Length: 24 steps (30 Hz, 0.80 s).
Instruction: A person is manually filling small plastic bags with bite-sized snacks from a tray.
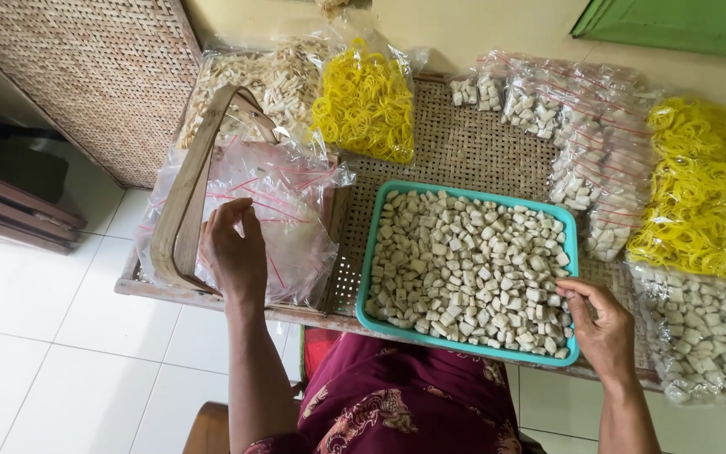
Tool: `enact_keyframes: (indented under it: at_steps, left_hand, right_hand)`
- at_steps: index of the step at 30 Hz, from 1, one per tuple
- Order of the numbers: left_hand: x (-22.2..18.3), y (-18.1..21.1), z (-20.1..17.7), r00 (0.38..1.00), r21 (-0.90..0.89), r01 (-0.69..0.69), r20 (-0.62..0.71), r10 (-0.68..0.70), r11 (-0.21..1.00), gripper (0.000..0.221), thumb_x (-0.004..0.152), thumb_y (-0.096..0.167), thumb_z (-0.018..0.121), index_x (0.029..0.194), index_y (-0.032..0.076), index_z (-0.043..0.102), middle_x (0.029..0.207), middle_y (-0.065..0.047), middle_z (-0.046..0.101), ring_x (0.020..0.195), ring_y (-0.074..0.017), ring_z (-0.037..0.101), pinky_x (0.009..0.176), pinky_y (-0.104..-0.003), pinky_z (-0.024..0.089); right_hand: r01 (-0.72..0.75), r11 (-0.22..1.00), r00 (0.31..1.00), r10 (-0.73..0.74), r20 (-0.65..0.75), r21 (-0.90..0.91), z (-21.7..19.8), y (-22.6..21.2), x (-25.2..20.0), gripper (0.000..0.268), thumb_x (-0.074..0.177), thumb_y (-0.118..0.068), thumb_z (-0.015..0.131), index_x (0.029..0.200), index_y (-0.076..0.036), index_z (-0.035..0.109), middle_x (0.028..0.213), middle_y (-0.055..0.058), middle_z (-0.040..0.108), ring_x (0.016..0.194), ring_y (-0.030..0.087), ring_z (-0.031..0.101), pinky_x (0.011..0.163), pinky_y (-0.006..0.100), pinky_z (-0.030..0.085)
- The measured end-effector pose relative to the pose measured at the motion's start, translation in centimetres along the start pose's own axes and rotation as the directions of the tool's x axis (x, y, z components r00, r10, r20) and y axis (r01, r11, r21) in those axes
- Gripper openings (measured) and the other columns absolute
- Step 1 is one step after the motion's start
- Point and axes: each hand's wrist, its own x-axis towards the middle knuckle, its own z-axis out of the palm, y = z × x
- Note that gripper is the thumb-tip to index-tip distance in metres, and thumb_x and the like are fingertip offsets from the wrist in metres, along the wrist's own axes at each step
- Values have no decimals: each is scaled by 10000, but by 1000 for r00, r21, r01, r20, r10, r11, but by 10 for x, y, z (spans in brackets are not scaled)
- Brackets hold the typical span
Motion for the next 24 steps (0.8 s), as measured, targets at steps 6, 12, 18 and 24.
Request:
enact_keyframes:
  at_steps: [6,12,18,24]
  left_hand:
    - [0,16,-7,993,-140,59,-97,-73,988,207,1043,268,609,1154,161,748,1172,15,766,1083,-172,719,889,-333,535]
    - [-7,29,-7,926,-294,-306,-312,211,906,101,1017,20,708,1106,44,749,1067,-95,759,1016,-216,724,906,-340,598]
    - [-61,79,-5,766,-238,-616,-404,500,751,131,865,31,818,861,162,822,826,4,801,812,-213,715,819,-311,568]
    - [-172,158,32,810,-695,-516,-206,549,501,190,776,13,862,862,177,827,808,-1,787,768,-194,658,770,-239,564]
  right_hand:
    - [13,1000,1000,-13,6,12,1,-5,-1,256,1035,-97,590,1276,-85,673,1191,100,742,1119,236,718,910,329,602]
    - [71,997,997,-71,-4,5,6,-4,-4,239,1045,-145,580,1252,-79,680,1205,112,738,1107,251,722,893,338,610]
    - [76,916,994,-37,-107,395,27,-57,6,282,988,45,571,1213,-36,720,1093,165,756,1091,290,705,974,469,537]
    - [319,736,914,-406,11,597,64,-133,-7,376,843,-95,786,1195,0,696,1168,165,725,1116,361,707,984,515,512]
